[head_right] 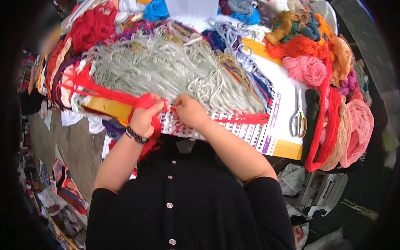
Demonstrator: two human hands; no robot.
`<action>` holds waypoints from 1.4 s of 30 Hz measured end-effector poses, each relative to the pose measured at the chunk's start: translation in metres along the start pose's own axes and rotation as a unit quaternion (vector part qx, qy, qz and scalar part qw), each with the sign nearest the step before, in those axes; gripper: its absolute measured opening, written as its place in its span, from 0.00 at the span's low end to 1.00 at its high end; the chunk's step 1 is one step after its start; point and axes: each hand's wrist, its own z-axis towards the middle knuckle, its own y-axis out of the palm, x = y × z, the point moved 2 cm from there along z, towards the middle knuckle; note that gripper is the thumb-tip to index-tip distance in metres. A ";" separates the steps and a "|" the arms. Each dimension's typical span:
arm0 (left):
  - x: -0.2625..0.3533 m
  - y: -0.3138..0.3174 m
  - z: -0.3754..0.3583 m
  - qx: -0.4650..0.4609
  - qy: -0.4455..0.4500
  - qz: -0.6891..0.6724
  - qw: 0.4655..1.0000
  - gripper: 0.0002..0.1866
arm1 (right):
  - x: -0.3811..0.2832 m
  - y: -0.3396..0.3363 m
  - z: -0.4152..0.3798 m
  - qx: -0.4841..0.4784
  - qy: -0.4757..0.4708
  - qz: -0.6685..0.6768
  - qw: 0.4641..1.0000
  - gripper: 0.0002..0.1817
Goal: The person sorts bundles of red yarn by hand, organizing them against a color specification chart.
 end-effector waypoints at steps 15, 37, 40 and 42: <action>-0.004 -0.003 0.008 -0.059 0.127 0.407 0.903 0.13 | -0.002 -0.007 -0.001 -0.037 0.067 0.323 0.943 0.07; 0.186 -0.204 -0.052 0.143 0.189 -0.092 0.967 0.17 | -0.007 0.005 0.000 -0.035 0.034 0.024 0.999 0.12; 0.144 -0.156 -0.080 0.167 0.146 -0.008 0.975 0.11 | 0.002 0.013 -0.001 0.014 -0.031 -0.012 0.999 0.11; 0.115 -0.128 -0.095 0.155 0.177 0.057 0.970 0.10 | 0.006 0.018 -0.007 0.041 -0.100 -0.033 0.994 0.12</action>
